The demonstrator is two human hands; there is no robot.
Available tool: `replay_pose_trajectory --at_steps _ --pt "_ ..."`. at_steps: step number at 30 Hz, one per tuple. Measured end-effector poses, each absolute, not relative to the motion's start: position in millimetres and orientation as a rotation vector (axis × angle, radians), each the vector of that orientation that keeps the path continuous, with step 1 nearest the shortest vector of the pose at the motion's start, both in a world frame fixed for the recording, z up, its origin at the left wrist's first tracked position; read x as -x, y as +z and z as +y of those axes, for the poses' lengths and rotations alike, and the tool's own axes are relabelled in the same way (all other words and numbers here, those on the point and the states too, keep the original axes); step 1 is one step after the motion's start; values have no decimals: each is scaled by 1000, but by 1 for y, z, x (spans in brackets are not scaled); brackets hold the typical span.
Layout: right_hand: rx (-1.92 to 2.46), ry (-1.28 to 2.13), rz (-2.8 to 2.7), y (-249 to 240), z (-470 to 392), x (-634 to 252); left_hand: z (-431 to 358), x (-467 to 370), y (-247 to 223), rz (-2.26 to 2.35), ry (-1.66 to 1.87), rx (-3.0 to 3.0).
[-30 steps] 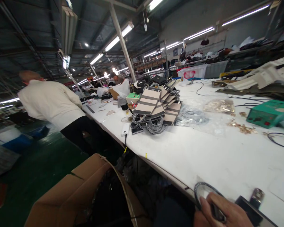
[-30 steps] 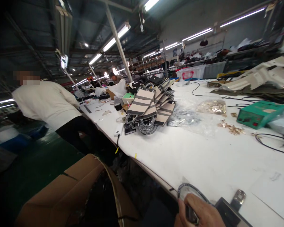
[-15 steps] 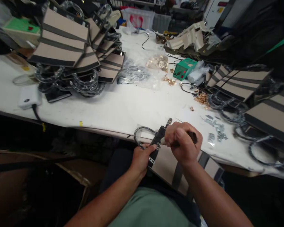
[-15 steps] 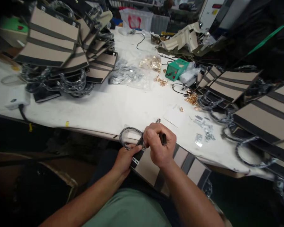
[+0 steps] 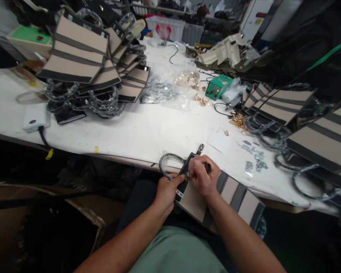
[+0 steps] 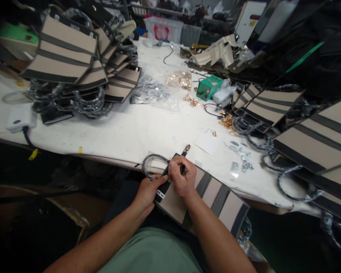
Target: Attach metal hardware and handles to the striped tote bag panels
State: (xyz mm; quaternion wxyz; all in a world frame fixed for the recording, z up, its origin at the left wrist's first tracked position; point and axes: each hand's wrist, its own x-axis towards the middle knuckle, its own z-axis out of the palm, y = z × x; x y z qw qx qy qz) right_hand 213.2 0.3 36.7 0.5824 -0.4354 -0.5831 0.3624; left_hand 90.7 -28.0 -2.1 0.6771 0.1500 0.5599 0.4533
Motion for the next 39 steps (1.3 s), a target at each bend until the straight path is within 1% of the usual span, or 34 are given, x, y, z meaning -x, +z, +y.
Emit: replay_pose_trajectory --at_steps 2,5,8,10,12,18,20,22,24,25,26,28,30,31,33,39 --pt "1155 817 -1343 41 -1 -225 -28 -91 -1 1259 1005 -341" --pt "1476 666 -1402 52 -1 -252 -28 -91 0 1246 979 -350" --pt "1704 519 -1665 56 -2 -273 -29 -90 1 1242 964 -364" --pt "1763 449 -1898 50 -2 -278 -30 -90 3 1239 955 -375" --pt "1817 377 -2019 42 -2 -278 -31 -89 8 1227 939 -387" --pt "1800 324 -2046 39 0 -274 -36 -79 23 1097 884 -513" --pt "1804 328 -2053 41 0 -275 -42 -70 25 1173 937 -654" --pt "1828 337 -2051 42 0 -277 -47 -60 28 1405 1110 -918" --pt "1841 352 -2048 42 1 -278 -48 -54 32 1655 1302 -1351" --pt "1839 358 -2045 42 2 -279 -46 -53 34 1699 1325 -1620" --pt "1835 362 -2041 42 3 -279 -42 -55 36 1671 1272 -1897" --pt "1823 365 -2040 42 3 -280 -28 -64 39 1451 972 -2339" --pt "1833 343 -2042 43 1 -279 -12 -74 38 1256 640 -2536" --pt "1843 319 -2047 43 -1 -279 -5 -78 37 1218 532 -2575" --pt "1848 258 -2075 43 -7 -277 4 -83 35 1216 425 -2604" --pt "1809 177 -2168 45 -20 -274 10 -84 37 1257 343 -2628"
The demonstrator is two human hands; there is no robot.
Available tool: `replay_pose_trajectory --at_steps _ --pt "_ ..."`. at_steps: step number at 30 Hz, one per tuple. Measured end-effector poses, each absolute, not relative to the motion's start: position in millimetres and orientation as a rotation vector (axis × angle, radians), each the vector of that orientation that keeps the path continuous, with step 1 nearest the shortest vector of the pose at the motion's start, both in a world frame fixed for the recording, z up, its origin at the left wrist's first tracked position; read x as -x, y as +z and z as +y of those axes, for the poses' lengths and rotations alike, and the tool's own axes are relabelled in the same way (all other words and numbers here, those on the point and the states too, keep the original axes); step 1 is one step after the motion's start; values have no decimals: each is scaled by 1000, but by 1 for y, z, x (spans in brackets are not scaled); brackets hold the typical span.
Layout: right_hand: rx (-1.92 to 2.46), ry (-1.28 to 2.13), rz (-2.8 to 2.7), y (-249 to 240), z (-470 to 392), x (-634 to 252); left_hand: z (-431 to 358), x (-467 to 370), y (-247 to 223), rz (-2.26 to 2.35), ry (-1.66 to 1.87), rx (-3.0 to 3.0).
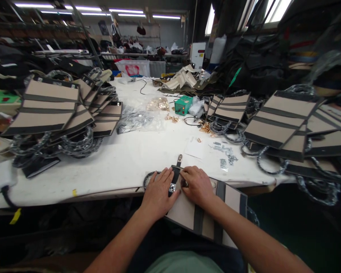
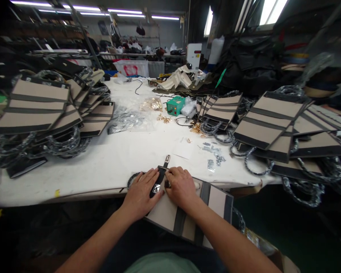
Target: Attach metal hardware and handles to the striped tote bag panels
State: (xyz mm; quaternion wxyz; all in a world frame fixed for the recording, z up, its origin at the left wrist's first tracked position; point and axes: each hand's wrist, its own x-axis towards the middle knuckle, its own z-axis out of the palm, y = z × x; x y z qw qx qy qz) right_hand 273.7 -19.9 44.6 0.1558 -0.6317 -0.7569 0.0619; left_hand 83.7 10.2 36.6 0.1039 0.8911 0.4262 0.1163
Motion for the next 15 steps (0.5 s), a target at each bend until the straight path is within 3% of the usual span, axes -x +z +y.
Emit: replay_pose_trajectory --at_steps 15 --pt "1883 309 -2118 48 -17 -270 29 -81 21 1251 436 -2579"
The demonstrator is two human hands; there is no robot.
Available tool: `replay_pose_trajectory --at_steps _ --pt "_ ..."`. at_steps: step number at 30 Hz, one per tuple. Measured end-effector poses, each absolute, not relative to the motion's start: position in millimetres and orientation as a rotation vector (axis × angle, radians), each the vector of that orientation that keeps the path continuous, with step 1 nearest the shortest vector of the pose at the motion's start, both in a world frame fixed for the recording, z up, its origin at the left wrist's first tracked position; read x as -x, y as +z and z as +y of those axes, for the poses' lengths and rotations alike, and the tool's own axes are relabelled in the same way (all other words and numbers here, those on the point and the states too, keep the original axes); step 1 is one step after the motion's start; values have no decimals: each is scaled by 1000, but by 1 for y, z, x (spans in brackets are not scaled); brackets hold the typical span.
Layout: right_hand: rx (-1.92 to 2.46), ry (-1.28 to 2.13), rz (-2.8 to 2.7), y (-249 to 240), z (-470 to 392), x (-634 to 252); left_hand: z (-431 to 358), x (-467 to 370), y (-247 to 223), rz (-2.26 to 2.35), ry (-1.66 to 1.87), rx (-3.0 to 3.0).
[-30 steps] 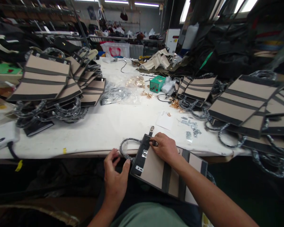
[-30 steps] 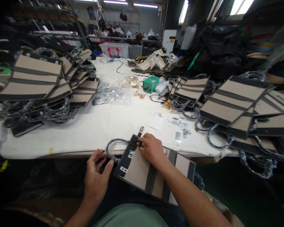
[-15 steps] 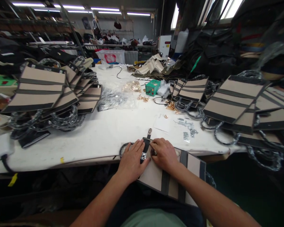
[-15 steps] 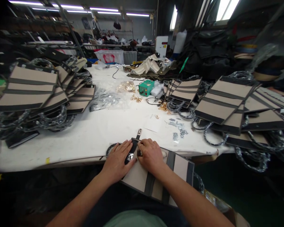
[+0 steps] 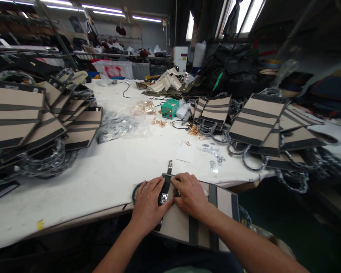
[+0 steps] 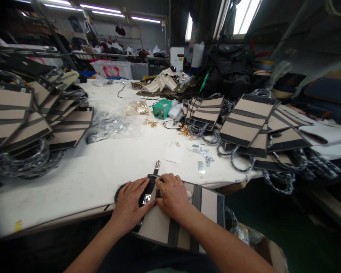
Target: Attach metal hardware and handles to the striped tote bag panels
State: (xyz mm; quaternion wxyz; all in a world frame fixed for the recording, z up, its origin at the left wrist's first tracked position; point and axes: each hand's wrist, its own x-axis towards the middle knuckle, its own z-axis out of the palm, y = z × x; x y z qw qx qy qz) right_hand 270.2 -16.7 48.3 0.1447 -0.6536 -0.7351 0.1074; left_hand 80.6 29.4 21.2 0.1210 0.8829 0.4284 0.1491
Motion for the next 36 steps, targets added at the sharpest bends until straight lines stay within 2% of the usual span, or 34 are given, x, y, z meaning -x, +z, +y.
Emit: replay_pose_trajectory --at_steps 14,22,25,29,33,36 --pt "1876 305 -2199 48 -9 -271 44 -78 2 1149 580 -2794" --pt "1870 158 -2351 59 -6 -263 41 -81 8 1162 475 -2825" --pt "1850 262 -2288 62 -10 -270 39 -80 6 1163 494 -2826" --pt "1940 461 -1888 65 -12 -318 38 -77 1 1166 529 -2822" --pt "2360 294 -1659 69 -4 -398 39 -72 1 1131 531 -2800" --pt "2508 299 -1601 63 4 -443 41 -68 4 1089 514 -2790"
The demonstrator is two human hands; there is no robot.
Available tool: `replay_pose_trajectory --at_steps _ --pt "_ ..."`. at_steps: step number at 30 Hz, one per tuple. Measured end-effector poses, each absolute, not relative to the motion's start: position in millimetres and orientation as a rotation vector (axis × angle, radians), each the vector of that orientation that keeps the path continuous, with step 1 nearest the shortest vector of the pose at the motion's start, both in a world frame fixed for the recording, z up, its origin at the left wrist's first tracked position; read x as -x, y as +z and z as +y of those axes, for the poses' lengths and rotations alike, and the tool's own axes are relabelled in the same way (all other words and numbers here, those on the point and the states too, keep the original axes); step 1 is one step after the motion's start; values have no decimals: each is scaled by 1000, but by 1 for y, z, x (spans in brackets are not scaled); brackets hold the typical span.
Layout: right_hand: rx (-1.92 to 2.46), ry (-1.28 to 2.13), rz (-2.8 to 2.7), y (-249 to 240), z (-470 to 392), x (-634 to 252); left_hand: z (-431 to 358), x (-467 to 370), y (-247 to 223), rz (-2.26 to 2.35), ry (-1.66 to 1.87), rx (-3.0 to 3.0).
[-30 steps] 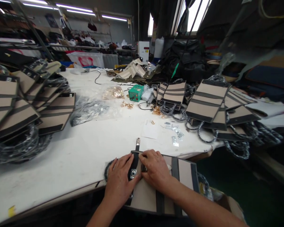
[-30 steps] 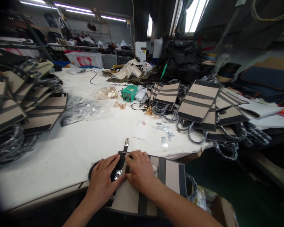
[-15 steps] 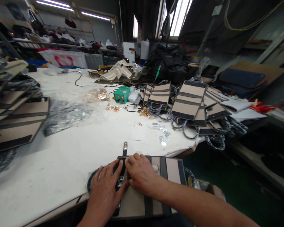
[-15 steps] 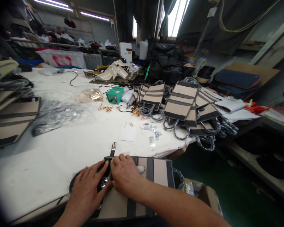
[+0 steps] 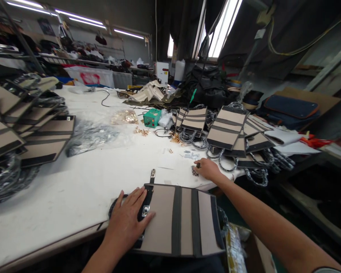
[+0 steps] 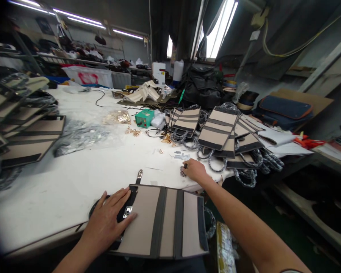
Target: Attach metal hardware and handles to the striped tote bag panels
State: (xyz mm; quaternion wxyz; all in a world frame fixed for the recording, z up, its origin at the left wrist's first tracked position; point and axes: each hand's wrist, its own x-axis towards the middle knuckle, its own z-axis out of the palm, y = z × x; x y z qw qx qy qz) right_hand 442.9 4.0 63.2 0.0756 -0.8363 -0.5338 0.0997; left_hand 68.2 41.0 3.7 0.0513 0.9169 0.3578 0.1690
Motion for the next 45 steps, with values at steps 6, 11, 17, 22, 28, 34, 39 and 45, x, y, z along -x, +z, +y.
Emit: replay_pose_trajectory --at_steps 6,11,17,22,28,34,39,45 --pt "2537 397 -1596 44 12 -465 41 -64 11 1055 451 -2784" --pt "2488 481 -1612 49 21 -473 41 -64 11 1060 508 -2775" --pt "2537 378 -1512 55 52 -491 42 -63 11 1068 499 -2774" --pt "2584 336 -1476 47 70 -492 42 -63 13 1065 527 -2750" --pt "2556 366 -1447 45 68 -493 38 -63 21 1082 508 -2689" --pt "2411 482 -1536 71 59 -465 34 -61 26 1092 514 -2601" --pt "1993 1002 -1700 95 46 -367 32 -60 22 1086 532 -2560" --pt "1694 1310 -1671 76 54 -278 31 -57 21 1090 567 -2525"
